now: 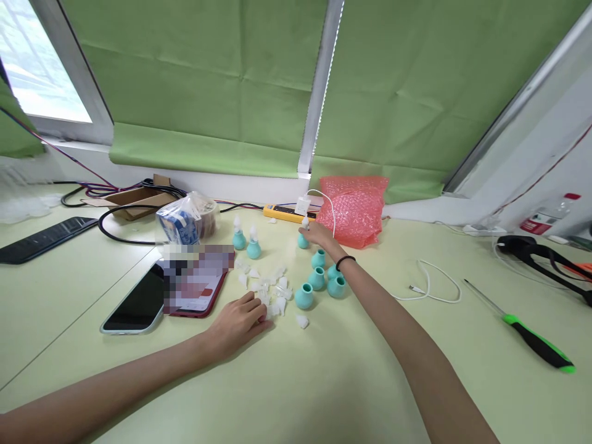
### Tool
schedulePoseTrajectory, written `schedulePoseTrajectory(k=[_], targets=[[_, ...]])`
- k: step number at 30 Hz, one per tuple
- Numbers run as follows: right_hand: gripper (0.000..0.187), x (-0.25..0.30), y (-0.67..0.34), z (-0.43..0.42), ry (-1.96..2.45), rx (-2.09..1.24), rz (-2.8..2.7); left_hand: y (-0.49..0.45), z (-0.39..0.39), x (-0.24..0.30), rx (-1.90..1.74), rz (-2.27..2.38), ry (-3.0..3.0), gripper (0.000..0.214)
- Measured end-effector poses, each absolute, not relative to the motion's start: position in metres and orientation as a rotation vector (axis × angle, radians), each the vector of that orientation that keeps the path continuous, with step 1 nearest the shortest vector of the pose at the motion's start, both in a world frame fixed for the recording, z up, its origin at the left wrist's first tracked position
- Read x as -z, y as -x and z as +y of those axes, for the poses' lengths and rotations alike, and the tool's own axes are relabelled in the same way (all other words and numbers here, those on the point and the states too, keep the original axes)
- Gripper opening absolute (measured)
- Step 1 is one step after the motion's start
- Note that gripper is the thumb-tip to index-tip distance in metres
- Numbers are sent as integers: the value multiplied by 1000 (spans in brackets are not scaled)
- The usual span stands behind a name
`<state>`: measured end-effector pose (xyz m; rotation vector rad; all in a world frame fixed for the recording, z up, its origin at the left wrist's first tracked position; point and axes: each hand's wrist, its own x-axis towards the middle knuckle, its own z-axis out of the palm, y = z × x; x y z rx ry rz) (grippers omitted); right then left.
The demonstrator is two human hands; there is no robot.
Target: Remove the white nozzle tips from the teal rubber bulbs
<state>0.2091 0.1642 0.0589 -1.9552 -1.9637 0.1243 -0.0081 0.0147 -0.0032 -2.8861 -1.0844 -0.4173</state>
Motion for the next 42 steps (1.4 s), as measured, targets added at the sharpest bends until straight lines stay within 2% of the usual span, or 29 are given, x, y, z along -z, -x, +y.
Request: schedulePoseTrajectory(k=[7, 11, 15, 19, 23, 27, 34, 38, 42], targets=[[39, -99, -189, 104, 1640, 104, -1789, 9, 11, 2, 532, -1119, 2923, 17], [20, -110, -172, 24, 1095, 38, -1845, 12, 8, -3, 752, -1191, 2982, 19], [16, -82, -160, -28, 947, -210, -2156, 18, 7, -2, 1204, -1085, 3090, 28], [5, -35, -158, -30, 1108, -7, -2442, 21, 7, -1, 1463, -889, 3218, 34], [8, -7, -159, -21, 1031, 184, -2477, 17, 3, -5, 1164, -843, 3285, 32], [8, -2, -162, -27, 1038, 36, -2399, 14, 1, -8, 896, -902, 3262, 30], [15, 3, -163, -37, 951, -251, -2331, 16, 3, -4, 892, -776, 3155, 33], [16, 8, -165, -32, 926, -204, -2340, 15, 0, -2, 869, -823, 3005, 34], [21, 13, -170, -24, 901, 14, -2303, 12, -3, 0, 822, -775, 2843, 35]])
